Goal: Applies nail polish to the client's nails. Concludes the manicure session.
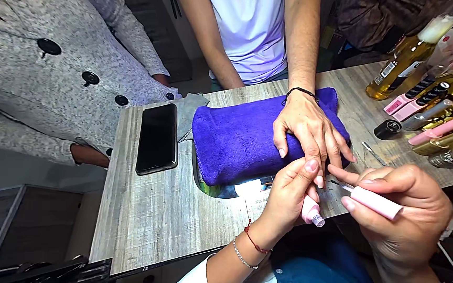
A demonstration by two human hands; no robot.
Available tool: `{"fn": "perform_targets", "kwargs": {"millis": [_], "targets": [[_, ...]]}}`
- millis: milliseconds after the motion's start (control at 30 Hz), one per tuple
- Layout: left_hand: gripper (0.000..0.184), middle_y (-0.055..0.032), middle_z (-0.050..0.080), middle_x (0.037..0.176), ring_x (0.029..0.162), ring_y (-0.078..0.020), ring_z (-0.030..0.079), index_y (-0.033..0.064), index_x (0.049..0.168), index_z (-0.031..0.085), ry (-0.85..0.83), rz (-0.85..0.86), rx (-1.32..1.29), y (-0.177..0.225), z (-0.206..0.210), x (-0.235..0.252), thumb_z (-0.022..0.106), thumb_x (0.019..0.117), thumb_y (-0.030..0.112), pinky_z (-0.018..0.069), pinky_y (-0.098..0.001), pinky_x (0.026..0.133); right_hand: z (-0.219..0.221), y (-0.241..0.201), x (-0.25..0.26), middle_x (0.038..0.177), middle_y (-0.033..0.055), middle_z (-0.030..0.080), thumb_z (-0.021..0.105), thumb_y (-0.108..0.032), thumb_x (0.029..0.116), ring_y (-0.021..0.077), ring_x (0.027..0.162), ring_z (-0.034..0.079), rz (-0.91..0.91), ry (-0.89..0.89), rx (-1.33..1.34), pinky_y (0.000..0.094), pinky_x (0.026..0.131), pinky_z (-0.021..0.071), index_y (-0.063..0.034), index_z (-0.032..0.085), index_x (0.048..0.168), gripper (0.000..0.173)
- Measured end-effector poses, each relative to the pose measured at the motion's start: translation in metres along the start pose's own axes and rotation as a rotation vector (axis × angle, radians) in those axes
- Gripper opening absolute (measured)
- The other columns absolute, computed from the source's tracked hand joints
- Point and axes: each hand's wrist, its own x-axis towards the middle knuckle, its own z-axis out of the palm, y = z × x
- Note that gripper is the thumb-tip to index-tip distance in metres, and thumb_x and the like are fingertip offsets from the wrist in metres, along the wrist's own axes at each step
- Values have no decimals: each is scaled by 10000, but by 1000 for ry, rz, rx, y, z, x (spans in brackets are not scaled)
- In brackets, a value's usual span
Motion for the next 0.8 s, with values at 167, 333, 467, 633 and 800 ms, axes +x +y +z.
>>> {"fn": "perform_targets", "kwargs": {"millis": [167, 333, 467, 633, 800], "targets": [[329, -1, 499, 539, 422, -26, 494, 85, 885, 607, 2, -12, -40, 0, 1, 2, 442, 1104, 268, 453, -159, 421, 9, 7, 0, 902, -128, 689, 814, -65, 746, 41, 884, 716, -76, -6, -122, 353, 951, 637, -201, 682, 972, 295], [312, -3, 515, 567, 440, -17, 494, 83, 890, 623, 13, -11, -37, 1, 1, 3, 458, 1100, 242, 458, -147, 440, 10, 9, -3, 868, -111, 650, 797, -71, 758, 19, 848, 693, -142, 0, -243, 322, 917, 644, -165, 651, 934, 247], [313, -7, 531, 584, 450, -15, 501, 80, 889, 634, 11, -2, -57, 1, 1, 3, 462, 1099, 236, 461, -145, 444, 11, 10, -3, 843, -100, 623, 791, -84, 769, 9, 816, 670, -169, -6, -279, 317, 918, 640, -155, 641, 926, 229], [307, -8, 513, 560, 440, -21, 498, 79, 880, 631, 8, -10, -80, 1, 1, 3, 476, 1094, 235, 462, -150, 444, 11, 11, -3, 826, -95, 622, 794, -85, 769, 16, 808, 671, -174, -12, -286, 340, 934, 636, -149, 634, 906, 221], [303, -7, 490, 541, 434, -25, 489, 79, 864, 614, 17, -18, -84, 1, 1, 3, 477, 1092, 224, 455, -156, 443, 11, 10, -3, 808, -99, 618, 793, -82, 751, 18, 793, 671, -163, -18, -280, 353, 924, 642, -156, 636, 894, 225]]}}
